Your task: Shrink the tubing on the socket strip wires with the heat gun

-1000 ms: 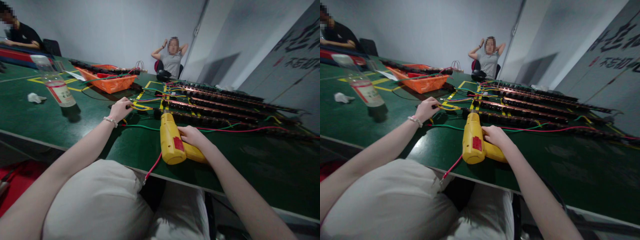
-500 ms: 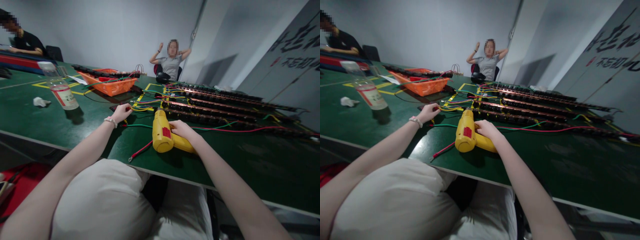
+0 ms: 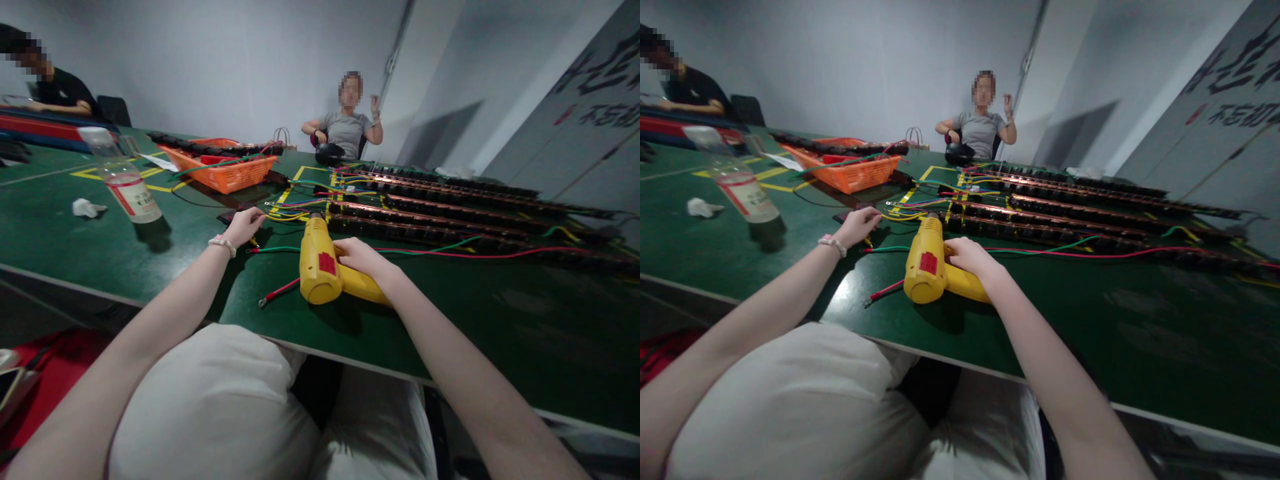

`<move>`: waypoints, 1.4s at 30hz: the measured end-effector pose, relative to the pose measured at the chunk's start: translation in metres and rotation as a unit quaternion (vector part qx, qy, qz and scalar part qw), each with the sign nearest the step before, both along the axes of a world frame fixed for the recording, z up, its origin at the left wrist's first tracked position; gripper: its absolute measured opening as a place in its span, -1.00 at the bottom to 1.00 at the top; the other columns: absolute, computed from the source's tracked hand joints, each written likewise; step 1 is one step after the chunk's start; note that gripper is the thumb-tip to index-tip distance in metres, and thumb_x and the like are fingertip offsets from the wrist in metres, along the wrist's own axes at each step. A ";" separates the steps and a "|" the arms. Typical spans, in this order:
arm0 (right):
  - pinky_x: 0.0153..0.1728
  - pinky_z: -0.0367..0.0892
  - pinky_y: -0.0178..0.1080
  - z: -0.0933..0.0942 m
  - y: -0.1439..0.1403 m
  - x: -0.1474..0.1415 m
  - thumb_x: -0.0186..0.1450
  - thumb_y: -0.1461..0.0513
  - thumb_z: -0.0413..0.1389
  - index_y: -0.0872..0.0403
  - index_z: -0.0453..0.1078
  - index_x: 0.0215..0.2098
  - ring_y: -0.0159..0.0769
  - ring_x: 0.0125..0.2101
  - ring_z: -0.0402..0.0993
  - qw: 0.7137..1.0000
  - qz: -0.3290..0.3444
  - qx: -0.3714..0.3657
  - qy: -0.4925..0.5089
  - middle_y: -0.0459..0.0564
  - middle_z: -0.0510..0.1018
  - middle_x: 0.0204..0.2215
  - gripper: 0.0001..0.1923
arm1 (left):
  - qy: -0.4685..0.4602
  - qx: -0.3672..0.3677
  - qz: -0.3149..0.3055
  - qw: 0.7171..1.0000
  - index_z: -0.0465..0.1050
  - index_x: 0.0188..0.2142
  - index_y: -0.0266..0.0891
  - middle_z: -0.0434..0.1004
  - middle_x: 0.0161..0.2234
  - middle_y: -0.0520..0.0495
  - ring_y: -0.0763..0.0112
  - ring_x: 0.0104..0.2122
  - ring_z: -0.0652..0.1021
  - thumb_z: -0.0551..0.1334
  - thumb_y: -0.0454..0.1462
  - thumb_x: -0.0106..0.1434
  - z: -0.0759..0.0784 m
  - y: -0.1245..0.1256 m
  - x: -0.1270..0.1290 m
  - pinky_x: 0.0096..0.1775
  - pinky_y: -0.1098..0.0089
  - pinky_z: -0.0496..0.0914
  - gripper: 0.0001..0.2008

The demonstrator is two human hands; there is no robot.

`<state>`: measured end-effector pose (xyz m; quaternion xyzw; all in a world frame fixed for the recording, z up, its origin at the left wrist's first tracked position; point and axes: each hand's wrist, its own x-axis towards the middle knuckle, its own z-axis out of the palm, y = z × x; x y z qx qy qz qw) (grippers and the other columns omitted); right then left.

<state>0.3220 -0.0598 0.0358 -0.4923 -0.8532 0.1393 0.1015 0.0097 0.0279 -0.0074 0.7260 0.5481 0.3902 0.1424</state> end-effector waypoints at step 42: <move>-0.12 0.08 -0.22 0.004 -0.006 -0.114 0.27 0.32 0.08 0.12 0.44 -0.21 -0.21 -0.16 0.48 0.985 0.106 0.115 -0.068 0.09 0.61 -0.20 -0.86 | -0.054 -0.021 0.043 0.997 0.20 -0.63 -0.21 0.18 -0.65 0.07 0.47 -0.54 0.22 0.07 -0.10 0.22 0.012 -0.002 -0.004 -0.48 0.43 0.09 -0.65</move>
